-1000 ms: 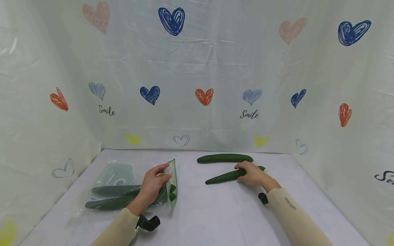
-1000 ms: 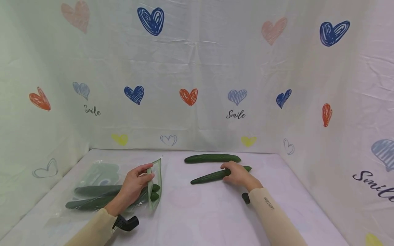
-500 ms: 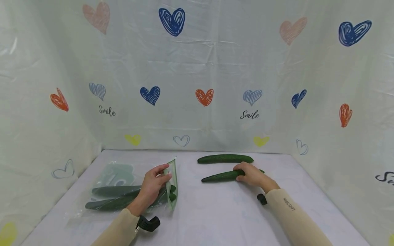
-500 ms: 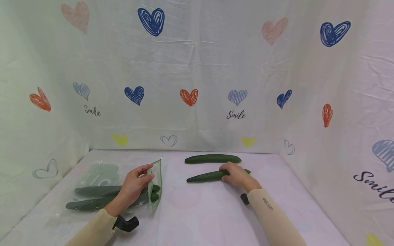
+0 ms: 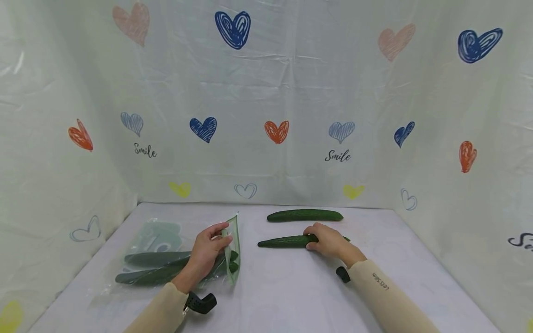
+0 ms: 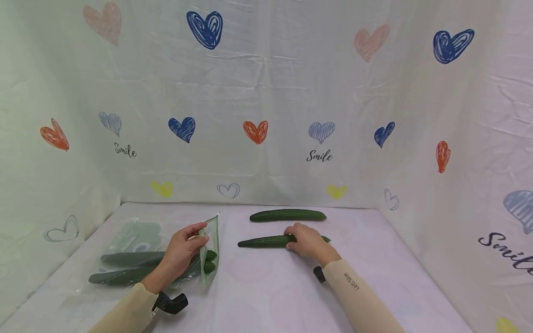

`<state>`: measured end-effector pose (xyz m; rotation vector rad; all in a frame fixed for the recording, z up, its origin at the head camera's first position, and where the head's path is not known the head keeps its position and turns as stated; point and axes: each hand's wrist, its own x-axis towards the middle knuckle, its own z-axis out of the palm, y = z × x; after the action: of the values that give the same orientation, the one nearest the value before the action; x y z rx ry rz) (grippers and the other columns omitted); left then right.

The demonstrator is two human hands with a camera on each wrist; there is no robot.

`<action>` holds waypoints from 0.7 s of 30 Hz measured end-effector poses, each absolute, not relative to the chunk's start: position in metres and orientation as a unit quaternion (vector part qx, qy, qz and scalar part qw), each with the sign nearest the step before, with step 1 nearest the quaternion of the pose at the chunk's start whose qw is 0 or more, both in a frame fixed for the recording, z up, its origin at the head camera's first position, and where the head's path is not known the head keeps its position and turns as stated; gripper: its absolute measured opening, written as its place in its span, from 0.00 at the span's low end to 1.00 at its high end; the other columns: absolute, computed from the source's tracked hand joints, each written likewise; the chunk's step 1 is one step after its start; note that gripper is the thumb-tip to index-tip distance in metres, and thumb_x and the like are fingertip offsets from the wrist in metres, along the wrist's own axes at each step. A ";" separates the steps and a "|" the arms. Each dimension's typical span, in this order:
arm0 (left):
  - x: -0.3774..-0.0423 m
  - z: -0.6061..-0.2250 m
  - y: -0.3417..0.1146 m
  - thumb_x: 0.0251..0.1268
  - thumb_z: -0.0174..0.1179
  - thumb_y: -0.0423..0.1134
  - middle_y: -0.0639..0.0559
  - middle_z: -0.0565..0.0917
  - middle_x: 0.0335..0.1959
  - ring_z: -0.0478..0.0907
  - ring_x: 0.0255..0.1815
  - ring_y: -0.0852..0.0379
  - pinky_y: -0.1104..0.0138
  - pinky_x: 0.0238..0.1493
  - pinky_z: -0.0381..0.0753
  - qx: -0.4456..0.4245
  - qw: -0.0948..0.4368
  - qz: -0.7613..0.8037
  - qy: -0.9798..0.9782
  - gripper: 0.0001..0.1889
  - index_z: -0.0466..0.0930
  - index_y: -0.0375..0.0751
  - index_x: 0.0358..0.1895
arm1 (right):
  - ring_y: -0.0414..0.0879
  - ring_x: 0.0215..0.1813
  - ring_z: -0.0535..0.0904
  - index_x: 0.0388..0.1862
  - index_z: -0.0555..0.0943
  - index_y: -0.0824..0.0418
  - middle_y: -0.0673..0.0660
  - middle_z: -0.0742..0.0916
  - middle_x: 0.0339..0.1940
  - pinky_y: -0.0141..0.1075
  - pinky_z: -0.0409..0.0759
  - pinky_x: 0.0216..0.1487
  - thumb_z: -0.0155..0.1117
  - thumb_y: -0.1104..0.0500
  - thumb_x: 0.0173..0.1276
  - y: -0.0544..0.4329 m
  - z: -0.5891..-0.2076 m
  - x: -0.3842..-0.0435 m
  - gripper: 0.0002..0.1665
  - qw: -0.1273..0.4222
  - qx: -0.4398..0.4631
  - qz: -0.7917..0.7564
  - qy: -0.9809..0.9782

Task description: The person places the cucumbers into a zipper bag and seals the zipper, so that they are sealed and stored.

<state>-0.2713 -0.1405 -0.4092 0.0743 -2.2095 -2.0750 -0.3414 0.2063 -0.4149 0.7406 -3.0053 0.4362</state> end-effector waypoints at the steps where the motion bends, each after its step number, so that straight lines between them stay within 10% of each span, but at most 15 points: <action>1: -0.271 -0.409 -0.141 0.62 0.61 0.28 0.43 0.73 0.45 0.70 0.39 0.53 0.68 0.36 0.75 0.024 0.054 -0.684 -0.727 0.24 0.72 0.34 0.63 | 0.47 0.50 0.76 0.53 0.80 0.54 0.49 0.80 0.46 0.45 0.73 0.53 0.72 0.54 0.59 0.207 -0.415 -0.341 0.22 0.007 0.233 0.146 -0.961; 21: -0.272 -0.409 -0.141 0.62 0.61 0.27 0.42 0.71 0.45 0.69 0.37 0.54 0.68 0.33 0.75 0.023 0.051 -0.695 -0.717 0.25 0.72 0.34 0.63 | 0.53 0.57 0.75 0.54 0.78 0.60 0.55 0.81 0.51 0.49 0.70 0.58 0.70 0.62 0.60 0.238 -0.419 -0.341 0.22 0.011 0.261 0.188 -0.947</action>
<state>-0.2719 -0.1406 -0.4086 0.0687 -2.1818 -2.1143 -0.3406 0.2378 -0.4193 0.8139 -2.9530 0.5873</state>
